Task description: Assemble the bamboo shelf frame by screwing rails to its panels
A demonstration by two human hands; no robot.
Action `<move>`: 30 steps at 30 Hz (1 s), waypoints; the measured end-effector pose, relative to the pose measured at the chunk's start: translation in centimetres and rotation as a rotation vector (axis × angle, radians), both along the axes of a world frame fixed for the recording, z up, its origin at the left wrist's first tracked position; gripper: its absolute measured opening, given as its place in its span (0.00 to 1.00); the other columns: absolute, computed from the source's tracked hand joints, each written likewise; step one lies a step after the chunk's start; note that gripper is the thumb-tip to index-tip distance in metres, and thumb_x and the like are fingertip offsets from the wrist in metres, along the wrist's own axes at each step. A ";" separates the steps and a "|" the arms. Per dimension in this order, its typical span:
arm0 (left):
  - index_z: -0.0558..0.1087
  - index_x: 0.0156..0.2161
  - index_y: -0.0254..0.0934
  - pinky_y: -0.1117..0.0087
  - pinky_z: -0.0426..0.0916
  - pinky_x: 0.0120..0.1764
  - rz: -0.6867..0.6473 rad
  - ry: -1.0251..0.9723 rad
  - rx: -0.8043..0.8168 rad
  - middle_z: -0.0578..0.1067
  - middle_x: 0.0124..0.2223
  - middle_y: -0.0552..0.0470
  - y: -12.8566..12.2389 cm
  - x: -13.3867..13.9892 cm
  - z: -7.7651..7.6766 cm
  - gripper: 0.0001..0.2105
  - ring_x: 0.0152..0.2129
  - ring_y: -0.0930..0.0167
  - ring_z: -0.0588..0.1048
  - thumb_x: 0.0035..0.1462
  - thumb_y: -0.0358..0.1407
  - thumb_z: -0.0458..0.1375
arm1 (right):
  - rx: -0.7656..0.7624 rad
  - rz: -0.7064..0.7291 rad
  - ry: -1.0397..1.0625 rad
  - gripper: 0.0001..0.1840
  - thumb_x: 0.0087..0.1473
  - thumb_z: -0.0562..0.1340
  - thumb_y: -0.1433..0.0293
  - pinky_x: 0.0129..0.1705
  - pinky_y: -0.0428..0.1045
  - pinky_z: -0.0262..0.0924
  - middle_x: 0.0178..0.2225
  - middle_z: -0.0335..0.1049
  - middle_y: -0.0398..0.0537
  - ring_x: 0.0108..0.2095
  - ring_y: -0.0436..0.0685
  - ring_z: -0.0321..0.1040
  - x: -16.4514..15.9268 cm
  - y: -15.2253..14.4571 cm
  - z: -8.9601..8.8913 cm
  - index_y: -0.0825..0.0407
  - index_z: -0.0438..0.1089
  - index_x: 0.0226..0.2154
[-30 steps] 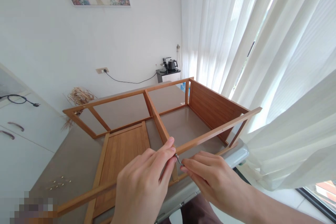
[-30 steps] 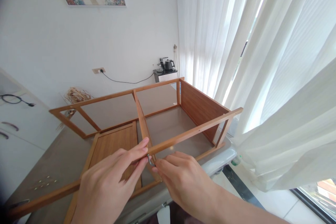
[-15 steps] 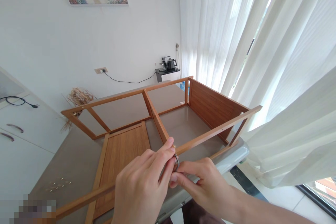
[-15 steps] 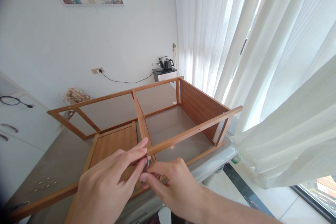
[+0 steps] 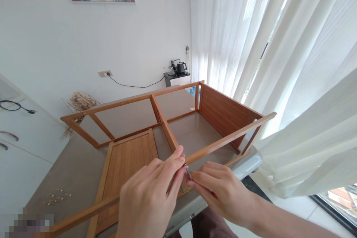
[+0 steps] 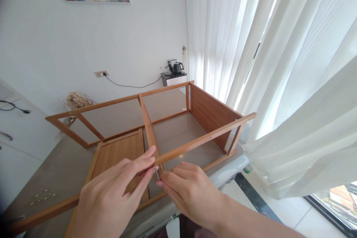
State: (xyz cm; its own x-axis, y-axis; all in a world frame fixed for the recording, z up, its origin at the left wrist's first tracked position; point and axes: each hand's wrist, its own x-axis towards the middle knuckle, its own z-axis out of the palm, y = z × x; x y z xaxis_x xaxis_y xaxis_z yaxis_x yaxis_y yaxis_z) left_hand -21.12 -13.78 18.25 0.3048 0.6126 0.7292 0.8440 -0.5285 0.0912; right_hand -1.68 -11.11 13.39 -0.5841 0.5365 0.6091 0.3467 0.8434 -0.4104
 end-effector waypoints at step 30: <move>0.75 0.42 0.43 0.73 0.72 0.37 0.024 0.027 0.001 0.81 0.48 0.62 -0.1 -0.1 0.1 0.04 0.27 0.76 0.78 0.62 0.34 0.60 | 0.129 -0.091 -0.152 0.14 0.69 0.52 0.71 0.29 0.47 0.52 0.23 0.62 0.41 0.23 0.49 0.54 0.7 -0.1 2.7 0.54 0.67 0.32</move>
